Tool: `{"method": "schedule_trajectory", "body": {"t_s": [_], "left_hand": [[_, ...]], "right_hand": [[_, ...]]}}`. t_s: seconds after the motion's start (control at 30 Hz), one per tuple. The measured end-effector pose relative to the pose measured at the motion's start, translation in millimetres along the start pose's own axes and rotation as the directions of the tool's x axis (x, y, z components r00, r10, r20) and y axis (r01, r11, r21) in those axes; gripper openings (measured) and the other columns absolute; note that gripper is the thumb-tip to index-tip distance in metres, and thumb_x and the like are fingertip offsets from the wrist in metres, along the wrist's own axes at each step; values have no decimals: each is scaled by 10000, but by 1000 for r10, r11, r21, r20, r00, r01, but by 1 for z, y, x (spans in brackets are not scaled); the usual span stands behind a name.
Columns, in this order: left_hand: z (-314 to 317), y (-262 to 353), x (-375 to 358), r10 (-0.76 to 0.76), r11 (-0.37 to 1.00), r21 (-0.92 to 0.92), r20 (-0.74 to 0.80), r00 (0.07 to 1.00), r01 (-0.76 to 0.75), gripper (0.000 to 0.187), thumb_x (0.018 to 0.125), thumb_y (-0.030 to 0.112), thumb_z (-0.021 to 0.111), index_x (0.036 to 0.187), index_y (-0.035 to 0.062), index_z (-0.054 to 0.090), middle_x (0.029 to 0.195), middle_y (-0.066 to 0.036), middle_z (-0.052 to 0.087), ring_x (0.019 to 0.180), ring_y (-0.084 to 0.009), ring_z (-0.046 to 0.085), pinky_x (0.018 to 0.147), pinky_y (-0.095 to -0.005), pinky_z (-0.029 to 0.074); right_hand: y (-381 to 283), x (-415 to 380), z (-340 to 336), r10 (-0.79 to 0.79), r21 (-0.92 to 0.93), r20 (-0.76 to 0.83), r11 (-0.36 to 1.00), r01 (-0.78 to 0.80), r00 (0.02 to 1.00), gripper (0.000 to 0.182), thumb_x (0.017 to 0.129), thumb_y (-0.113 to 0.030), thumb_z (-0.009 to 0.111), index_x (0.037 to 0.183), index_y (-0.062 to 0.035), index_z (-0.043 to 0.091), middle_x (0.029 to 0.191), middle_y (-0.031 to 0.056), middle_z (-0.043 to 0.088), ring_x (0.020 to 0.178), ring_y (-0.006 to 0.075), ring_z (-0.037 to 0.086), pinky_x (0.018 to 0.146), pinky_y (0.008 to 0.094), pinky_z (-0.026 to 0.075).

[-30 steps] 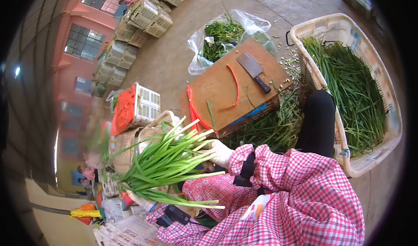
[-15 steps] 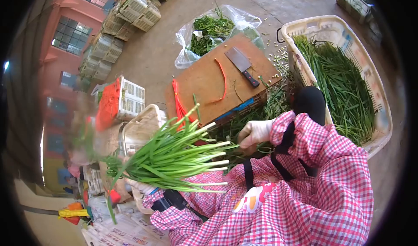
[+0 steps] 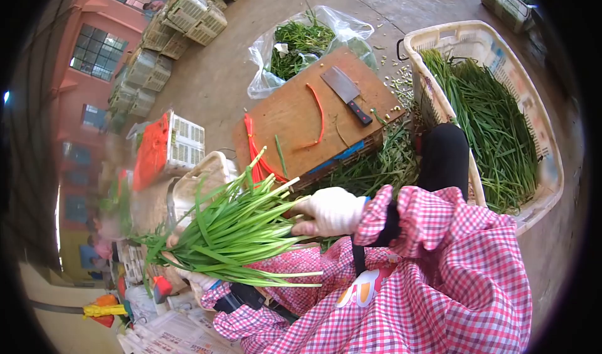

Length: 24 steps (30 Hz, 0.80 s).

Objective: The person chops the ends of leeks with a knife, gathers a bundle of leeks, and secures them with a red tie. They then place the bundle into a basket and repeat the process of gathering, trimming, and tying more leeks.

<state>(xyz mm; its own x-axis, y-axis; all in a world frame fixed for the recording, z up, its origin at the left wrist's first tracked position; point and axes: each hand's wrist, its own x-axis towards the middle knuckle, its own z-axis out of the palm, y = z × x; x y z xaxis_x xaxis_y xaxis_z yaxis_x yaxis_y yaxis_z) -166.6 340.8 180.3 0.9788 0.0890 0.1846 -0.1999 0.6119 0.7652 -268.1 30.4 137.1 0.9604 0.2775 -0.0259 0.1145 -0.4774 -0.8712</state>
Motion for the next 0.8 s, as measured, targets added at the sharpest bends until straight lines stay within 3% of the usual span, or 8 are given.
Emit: {"method": "schedule_trajectory", "body": {"t_s": [0.27, 0.37, 0.43, 0.53, 0.57, 0.63, 0.7, 0.8], "left_hand": [[-11, -6, 1, 206, 974, 97, 1, 979, -205, 434, 933, 342, 487, 1253, 49, 469, 1071, -51, 515, 1014, -247, 493, 1017, -400, 394], [-30, -17, 5, 290, 956, 42, 0, 957, -289, 380, 942, 327, 487, 1197, 48, 518, 1019, -45, 547, 973, -230, 518, 957, -391, 447], [-42, -8, 9, 143, 985, -96, -37, 989, -146, 335, 954, 288, 480, 1174, 43, 546, 954, -40, 580, 921, -213, 548, 862, -369, 503], [-81, -6, 26, 214, 963, -248, 484, 849, -101, 454, 973, 337, 467, 1319, 47, 423, 1014, -24, 584, 1074, -200, 528, 990, -443, 445], [-78, -4, 21, 214, 963, -248, 483, 849, -102, 454, 973, 337, 467, 1319, 47, 423, 1014, -24, 584, 1074, -200, 528, 990, -443, 445], [-65, 1, 10, 287, 938, -204, 9, 958, -280, 473, 940, 285, 554, 1310, 34, 400, 973, -12, 562, 973, -142, 559, 886, -326, 498], [-72, 7, 11, 278, 926, -256, -34, 960, -277, 473, 930, 273, 570, 1300, 30, 402, 966, -12, 559, 955, -133, 561, 863, -308, 499], [-89, 17, 14, 217, 866, -427, -152, 964, -262, 478, 901, 235, 619, 1271, 18, 410, 943, -12, 548, 903, -103, 566, 796, -255, 503]], "right_hand": [[0, 15, 33, 111, 490, -6, 867, -94, 994, 270, 826, -212, 680, 1046, -55, 672, 750, 73, 678, 656, 148, 648, 604, 305, 502], [1, 6, 30, 198, 803, 129, 553, -220, 972, 225, 867, -172, 658, 1010, 2, 672, 758, 32, 671, 637, 105, 623, 575, 247, 499], [22, -5, 31, -2, 839, 251, 498, -217, 968, 228, 876, -171, 650, 1016, 8, 667, 757, 55, 672, 655, 117, 636, 616, 256, 526], [34, -34, 6, 26, 678, 356, 681, -277, 934, 222, 887, -172, 632, 990, 23, 661, 857, 84, 702, 775, 153, 665, 711, 296, 541], [42, -40, -7, 153, 384, 433, 860, -336, 888, 235, 878, -219, 636, 985, -13, 675, 856, 47, 704, 787, 114, 651, 710, 287, 525], [64, -57, -21, 155, 84, 408, 975, -206, 900, 273, 828, -298, 641, 966, -67, 688, 807, 104, 688, 758, 215, 666, 710, 341, 521], [68, -58, -33, 439, -607, 375, 782, -141, 817, 308, 795, -322, 649, 993, -88, 682, 827, 157, 675, 794, 308, 659, 731, 385, 519], [62, -53, -39, 221, -185, 65, 961, -206, 973, 357, 775, -349, 651, 1038, -108, 669, 871, 164, 675, 827, 338, 651, 747, 412, 514]]}}
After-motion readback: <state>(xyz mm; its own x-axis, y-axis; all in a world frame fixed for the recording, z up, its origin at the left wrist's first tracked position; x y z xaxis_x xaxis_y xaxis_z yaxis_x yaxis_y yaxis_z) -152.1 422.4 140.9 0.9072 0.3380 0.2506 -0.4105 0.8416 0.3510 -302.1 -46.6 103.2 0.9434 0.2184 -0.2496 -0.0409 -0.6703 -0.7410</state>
